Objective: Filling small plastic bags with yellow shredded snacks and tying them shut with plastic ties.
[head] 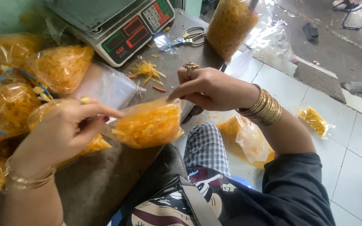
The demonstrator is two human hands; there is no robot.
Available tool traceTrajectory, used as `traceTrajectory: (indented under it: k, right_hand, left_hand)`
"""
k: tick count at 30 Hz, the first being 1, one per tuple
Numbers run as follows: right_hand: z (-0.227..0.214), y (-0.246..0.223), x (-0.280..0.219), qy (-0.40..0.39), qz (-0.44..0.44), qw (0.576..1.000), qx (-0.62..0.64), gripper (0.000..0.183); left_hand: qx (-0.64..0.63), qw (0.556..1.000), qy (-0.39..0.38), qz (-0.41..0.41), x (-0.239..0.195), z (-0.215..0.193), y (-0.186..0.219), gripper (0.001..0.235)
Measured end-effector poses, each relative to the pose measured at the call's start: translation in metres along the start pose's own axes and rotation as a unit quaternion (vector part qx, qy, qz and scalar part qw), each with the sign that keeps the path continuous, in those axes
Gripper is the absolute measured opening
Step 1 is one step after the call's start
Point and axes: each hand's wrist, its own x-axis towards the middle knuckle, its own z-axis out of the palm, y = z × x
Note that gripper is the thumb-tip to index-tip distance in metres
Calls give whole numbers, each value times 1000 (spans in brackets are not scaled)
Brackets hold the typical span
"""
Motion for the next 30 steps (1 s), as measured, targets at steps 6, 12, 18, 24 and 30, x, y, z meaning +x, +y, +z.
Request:
traceTrajectory:
  k: [6, 12, 18, 24, 30]
  right_hand:
    - [14, -5, 15, 0, -4, 999, 32, 22]
    - [40, 12, 23, 70, 62, 992, 81, 34]
    - [36, 12, 20, 93, 107, 977, 157, 25]
    - [43, 10, 17, 120, 81, 976, 166, 17]
    - [70, 6, 22, 176, 45, 978, 104, 17]
  left_hand:
    - [-89, 992, -69, 55, 37, 28, -6, 29]
    - [-152, 986, -36, 52, 64, 44, -1, 22]
    - [-219, 973, -61, 29, 63, 40, -9, 12]
    - [-212, 976, 0, 50, 59, 43, -2, 10]
    - [-187, 977, 96, 21, 61, 62, -10, 32]
